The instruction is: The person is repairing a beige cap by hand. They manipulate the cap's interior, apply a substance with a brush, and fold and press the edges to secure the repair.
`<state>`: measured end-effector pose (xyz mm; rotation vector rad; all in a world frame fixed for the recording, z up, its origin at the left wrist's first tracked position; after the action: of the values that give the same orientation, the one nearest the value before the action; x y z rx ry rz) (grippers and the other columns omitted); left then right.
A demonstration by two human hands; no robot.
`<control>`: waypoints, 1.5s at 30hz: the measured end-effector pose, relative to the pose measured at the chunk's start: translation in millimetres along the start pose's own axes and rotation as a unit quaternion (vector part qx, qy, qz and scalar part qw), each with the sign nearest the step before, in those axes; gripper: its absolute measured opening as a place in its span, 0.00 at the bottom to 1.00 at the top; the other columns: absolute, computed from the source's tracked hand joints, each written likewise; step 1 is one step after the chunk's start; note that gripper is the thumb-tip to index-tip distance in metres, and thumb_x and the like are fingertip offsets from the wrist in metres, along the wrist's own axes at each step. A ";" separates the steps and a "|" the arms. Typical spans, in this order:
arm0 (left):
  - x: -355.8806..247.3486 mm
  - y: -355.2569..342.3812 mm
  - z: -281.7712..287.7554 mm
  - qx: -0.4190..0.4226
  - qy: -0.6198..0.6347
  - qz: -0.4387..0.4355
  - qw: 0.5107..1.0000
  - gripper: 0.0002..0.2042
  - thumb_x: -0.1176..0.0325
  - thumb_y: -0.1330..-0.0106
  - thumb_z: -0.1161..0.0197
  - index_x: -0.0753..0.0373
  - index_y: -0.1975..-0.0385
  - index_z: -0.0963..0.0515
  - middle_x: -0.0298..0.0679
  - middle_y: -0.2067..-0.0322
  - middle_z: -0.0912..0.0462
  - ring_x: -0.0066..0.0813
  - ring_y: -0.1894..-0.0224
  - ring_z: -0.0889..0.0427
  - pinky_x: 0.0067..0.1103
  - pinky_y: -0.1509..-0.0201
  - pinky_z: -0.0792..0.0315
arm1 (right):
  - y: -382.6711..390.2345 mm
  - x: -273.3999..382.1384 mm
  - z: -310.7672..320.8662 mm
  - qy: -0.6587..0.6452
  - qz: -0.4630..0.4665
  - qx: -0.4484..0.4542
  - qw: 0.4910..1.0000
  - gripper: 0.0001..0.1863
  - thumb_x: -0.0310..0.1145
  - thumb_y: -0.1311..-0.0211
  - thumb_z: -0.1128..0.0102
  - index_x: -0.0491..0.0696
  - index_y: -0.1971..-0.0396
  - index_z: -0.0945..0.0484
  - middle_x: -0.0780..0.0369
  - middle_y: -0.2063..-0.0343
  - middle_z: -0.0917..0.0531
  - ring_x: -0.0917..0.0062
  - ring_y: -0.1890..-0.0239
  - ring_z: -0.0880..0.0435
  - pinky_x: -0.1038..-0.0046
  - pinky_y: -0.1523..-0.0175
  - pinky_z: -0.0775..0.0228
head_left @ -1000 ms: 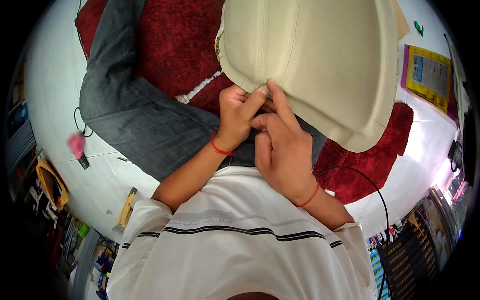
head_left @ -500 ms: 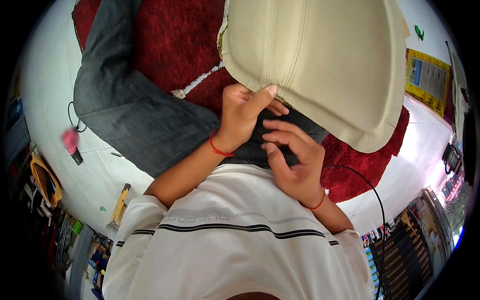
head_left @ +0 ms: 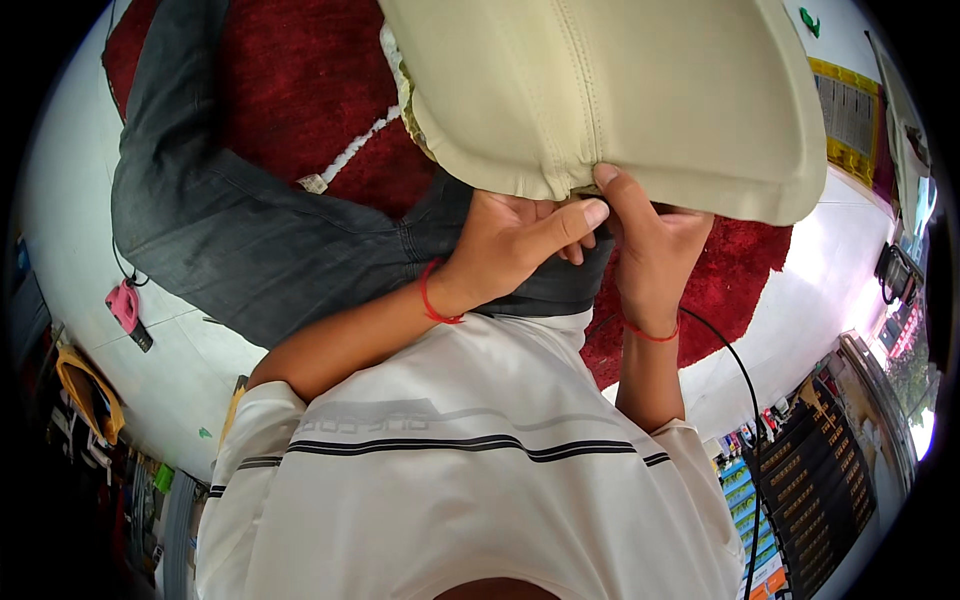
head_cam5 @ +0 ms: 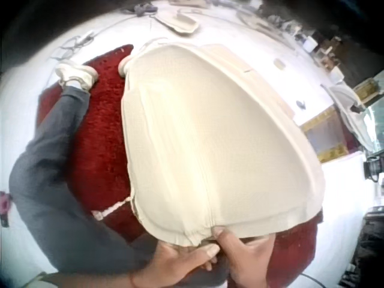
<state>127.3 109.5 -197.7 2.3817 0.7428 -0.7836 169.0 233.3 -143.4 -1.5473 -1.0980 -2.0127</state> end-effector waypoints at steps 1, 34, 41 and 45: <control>3.5 -0.3 0.1 -0.004 -0.006 0.008 1.000 0.06 0.72 0.27 0.35 0.68 0.57 0.18 0.39 0.69 0.15 0.23 0.72 0.16 0.20 0.71 0.21 | -3.1 1.1 0.6 0.003 -0.010 0.014 1.000 0.05 0.22 0.39 0.32 0.43 0.66 0.21 0.67 0.75 0.20 0.87 0.81 0.29 0.81 0.78 0.43; -96.6 -30.3 -9.3 0.204 -0.712 -0.384 0.550 0.29 0.57 0.56 0.19 0.55 0.50 0.17 0.30 0.50 0.15 0.32 0.43 0.19 0.43 0.26 0.43 | -6.4 -16.6 7.9 -0.085 -0.097 0.135 0.982 0.19 0.36 0.27 0.37 0.35 0.48 0.23 0.56 0.57 0.16 0.74 0.55 0.14 0.65 0.49 0.14; -105.3 -41.1 -18.5 0.193 -0.689 -0.403 0.571 0.26 0.64 0.60 0.23 0.53 0.55 0.16 0.28 0.53 0.14 0.31 0.49 0.18 0.40 0.31 0.40 | -12.7 -19.8 -2.7 -0.264 -0.118 0.115 0.950 0.14 0.27 0.31 0.39 0.34 0.50 0.21 0.56 0.57 0.14 0.73 0.54 0.13 0.64 0.46 0.15; -118.1 -44.8 -29.4 0.197 -0.687 -0.386 0.583 0.25 0.66 0.62 0.25 0.53 0.56 0.16 0.28 0.53 0.14 0.32 0.52 0.18 0.38 0.35 0.37 | -14.7 -7.7 -6.4 -0.278 -0.087 0.139 0.947 0.14 0.26 0.32 0.40 0.34 0.50 0.20 0.56 0.55 0.13 0.73 0.54 0.13 0.67 0.47 0.16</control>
<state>29.2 120.4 -113.7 0.7872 0.8001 -2.8161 157.2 236.3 -156.3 -1.9676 -1.6970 -1.4526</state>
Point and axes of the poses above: each hand's wrist, its own y-axis away from the middle knuckle, its own z-axis out of the back of the hand, x = y × z, the point moved 6 cm from there along -y, towards the middle knuckle
